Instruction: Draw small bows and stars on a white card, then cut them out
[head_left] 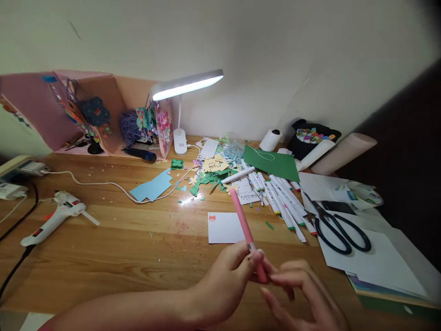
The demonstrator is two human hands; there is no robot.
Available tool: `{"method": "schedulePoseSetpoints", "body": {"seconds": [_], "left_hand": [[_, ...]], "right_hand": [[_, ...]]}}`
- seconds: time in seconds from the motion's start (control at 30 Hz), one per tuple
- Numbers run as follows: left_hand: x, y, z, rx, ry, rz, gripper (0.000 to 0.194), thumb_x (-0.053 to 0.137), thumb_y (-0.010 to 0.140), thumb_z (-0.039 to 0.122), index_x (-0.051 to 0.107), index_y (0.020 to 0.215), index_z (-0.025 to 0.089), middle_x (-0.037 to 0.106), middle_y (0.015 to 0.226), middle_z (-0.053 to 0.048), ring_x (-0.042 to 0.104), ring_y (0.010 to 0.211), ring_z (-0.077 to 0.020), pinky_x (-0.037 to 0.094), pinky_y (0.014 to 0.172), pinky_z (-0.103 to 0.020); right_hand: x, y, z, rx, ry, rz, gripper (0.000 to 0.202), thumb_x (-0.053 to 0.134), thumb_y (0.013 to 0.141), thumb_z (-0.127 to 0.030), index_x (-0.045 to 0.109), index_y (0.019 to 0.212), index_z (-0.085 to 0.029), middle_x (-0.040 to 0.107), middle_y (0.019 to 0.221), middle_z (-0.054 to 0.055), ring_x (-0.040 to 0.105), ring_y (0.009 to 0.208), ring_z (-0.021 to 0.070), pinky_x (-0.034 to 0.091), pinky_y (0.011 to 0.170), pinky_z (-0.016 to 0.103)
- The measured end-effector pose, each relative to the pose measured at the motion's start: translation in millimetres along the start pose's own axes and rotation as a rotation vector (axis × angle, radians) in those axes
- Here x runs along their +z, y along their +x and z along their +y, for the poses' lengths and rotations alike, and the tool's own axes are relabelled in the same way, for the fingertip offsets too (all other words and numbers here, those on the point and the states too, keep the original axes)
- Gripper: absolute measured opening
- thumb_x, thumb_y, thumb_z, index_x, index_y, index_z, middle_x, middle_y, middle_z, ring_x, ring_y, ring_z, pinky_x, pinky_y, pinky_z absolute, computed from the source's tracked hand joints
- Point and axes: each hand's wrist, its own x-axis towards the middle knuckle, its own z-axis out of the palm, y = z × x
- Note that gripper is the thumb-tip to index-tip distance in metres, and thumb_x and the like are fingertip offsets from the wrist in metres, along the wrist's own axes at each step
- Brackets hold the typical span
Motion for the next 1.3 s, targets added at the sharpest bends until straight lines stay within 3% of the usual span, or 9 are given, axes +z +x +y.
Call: {"method": "schedulePoseSetpoints", "body": {"seconds": [0.13, 0.27, 0.37, 0.47, 0.53, 0.63, 0.77, 0.93, 1.3], "left_hand": [[-15.9, -9.0, -6.1, 0.070, 0.625, -0.090, 0.027, 0.044, 0.092, 0.034, 0.056, 0.077, 0.015, 0.062, 0.070, -0.003, 0.056, 0.064, -0.0147, 0.041, 0.059, -0.023], [-27.1, -21.3, -11.9, 0.140, 1.031, -0.226, 0.013, 0.051, 0.089, 0.026, 0.057, 0.090, 0.014, 0.068, 0.089, -0.008, 0.062, 0.075, -0.0195, 0.043, 0.063, -0.024], [-39.6, -42.5, -15.9, 0.094, 1.050, -0.348, 0.008, 0.054, 0.087, 0.023, 0.057, 0.082, 0.017, 0.069, 0.077, -0.001, 0.062, 0.064, -0.0129, 0.041, 0.054, -0.016], [-50.5, -58.0, -14.2, 0.078, 1.073, -0.315, 0.021, 0.046, 0.091, 0.018, 0.056, 0.073, 0.017, 0.067, 0.067, 0.004, 0.059, 0.054, -0.0075, 0.038, 0.047, -0.012], [-53.0, -54.1, -13.2, 0.164, 1.173, -0.193, 0.011, 0.051, 0.089, 0.018, 0.056, 0.080, 0.016, 0.069, 0.076, 0.000, 0.063, 0.063, -0.0108, 0.046, 0.055, -0.016], [-50.4, -29.4, -23.1, 0.496, 1.473, 0.017, 0.015, 0.050, 0.090, 0.021, 0.059, 0.089, 0.010, 0.064, 0.111, -0.017, 0.062, 0.101, -0.0223, 0.049, 0.084, -0.031], [-46.2, -1.3, -53.1, 0.584, 1.799, 0.289, 0.036, 0.044, 0.092, 0.028, 0.057, 0.104, -0.004, 0.059, 0.115, -0.028, 0.058, 0.110, -0.0306, 0.046, 0.091, -0.038], [-46.5, -1.6, -69.3, 0.542, 1.938, 0.268, 0.032, 0.041, 0.092, 0.022, 0.058, 0.104, -0.002, 0.058, 0.118, -0.026, 0.056, 0.112, -0.0309, 0.049, 0.088, -0.036], [-48.6, -1.9, -68.4, 0.601, 1.886, 0.278, 0.035, 0.036, 0.092, 0.019, 0.058, 0.105, -0.004, 0.063, 0.111, -0.024, 0.058, 0.109, -0.0294, 0.049, 0.088, -0.035]], "right_hand": [[11.0, 25.4, -0.8, 0.336, 0.490, -0.335, 0.044, 0.066, 0.064, -0.061, 0.050, 0.083, -0.025, 0.049, 0.067, -0.002, 0.047, 0.056, 0.0145, 0.040, 0.050, 0.024], [11.8, 41.3, -11.6, 0.552, 0.644, -0.707, 0.024, 0.051, 0.084, -0.047, 0.051, 0.085, -0.023, 0.049, 0.064, -0.003, 0.047, 0.060, 0.0130, 0.040, 0.057, 0.024], [-8.0, 52.7, -7.5, 0.584, 0.652, -0.572, 0.020, 0.059, 0.077, -0.038, 0.056, 0.091, -0.024, 0.046, 0.059, -0.003, 0.044, 0.053, 0.0130, 0.040, 0.050, 0.023], [-24.6, 70.7, 2.2, 0.533, 0.594, -0.084, 0.018, 0.057, 0.076, -0.034, 0.056, 0.092, -0.027, 0.040, 0.055, -0.005, 0.036, 0.046, 0.0117, 0.034, 0.042, 0.021], [-16.9, 83.6, 3.9, 0.496, 0.539, -0.194, 0.015, 0.054, 0.080, -0.036, 0.056, 0.091, -0.026, 0.033, 0.050, -0.007, 0.028, 0.041, 0.0108, 0.025, 0.037, 0.021], [23.8, 99.8, 1.2, 0.310, 0.481, -0.422, 0.016, 0.057, 0.081, -0.037, 0.057, 0.082, -0.021, 0.051, 0.064, -0.002, 0.046, 0.057, 0.0134, 0.038, 0.052, 0.024], [83.3, 113.7, 10.4, 0.222, 0.431, -0.361, 0.021, 0.064, 0.075, -0.036, 0.052, 0.069, -0.019, 0.054, 0.068, -0.001, 0.050, 0.063, 0.0140, 0.039, 0.056, 0.024], [110.1, 114.5, 34.1, 0.191, 0.363, -0.318, 0.035, 0.058, 0.080, -0.035, 0.038, 0.056, -0.020, 0.040, 0.054, -0.006, 0.038, 0.052, 0.0109, 0.032, 0.051, 0.024], [111.9, 109.6, 37.1, 0.162, 0.275, -0.364, 0.032, 0.051, 0.084, -0.028, 0.035, 0.056, -0.021, 0.038, 0.053, -0.006, 0.038, 0.050, 0.0108, 0.032, 0.049, 0.023]]}}
